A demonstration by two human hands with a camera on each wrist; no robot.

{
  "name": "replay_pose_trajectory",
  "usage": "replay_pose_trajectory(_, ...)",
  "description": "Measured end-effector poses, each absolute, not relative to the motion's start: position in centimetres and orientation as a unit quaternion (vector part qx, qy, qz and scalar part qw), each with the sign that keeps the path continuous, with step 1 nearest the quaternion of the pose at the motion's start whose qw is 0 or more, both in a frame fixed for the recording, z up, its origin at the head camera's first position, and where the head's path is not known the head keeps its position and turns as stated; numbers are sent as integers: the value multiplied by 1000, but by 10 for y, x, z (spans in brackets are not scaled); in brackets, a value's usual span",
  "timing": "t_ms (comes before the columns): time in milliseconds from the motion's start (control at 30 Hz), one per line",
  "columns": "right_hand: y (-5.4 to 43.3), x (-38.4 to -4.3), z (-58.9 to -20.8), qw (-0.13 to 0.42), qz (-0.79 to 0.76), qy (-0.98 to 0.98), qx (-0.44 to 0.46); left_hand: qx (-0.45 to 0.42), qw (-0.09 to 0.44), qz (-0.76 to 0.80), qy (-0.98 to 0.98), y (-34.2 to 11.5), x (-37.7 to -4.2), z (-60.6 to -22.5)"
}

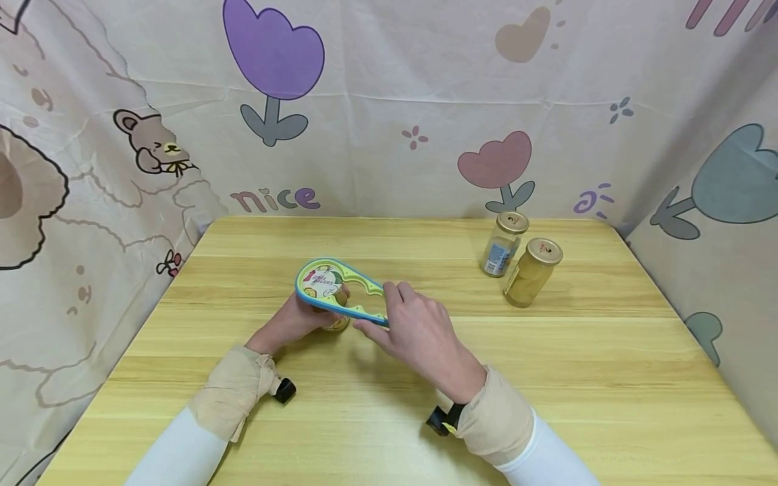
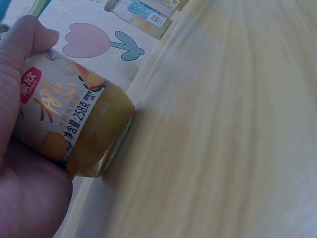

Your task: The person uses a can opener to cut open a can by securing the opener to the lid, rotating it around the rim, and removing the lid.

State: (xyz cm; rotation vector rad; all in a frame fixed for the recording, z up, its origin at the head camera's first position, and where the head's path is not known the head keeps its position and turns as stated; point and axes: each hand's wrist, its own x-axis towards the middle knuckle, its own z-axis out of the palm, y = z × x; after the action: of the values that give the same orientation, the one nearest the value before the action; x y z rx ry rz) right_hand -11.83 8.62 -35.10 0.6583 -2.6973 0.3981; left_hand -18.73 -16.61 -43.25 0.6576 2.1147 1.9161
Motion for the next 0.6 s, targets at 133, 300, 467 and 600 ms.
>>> replay_pose_trajectory(133,85,-117,-350,165,134,-950,231,222,108,647,721,-166,-186,-431)
replay_pose_trajectory(300,85,-114,-350,165,121,-950,236,221,114,648,720,-167,-185,-431)
replay_pose_trajectory(467,87,-114,-350,180,113,-945,249,220,111,641,727,-166,-185,-432)
replay_pose_trajectory(600,89,-117,-350,187,115,-941,259,221,105,635,733,-166,-186,-432)
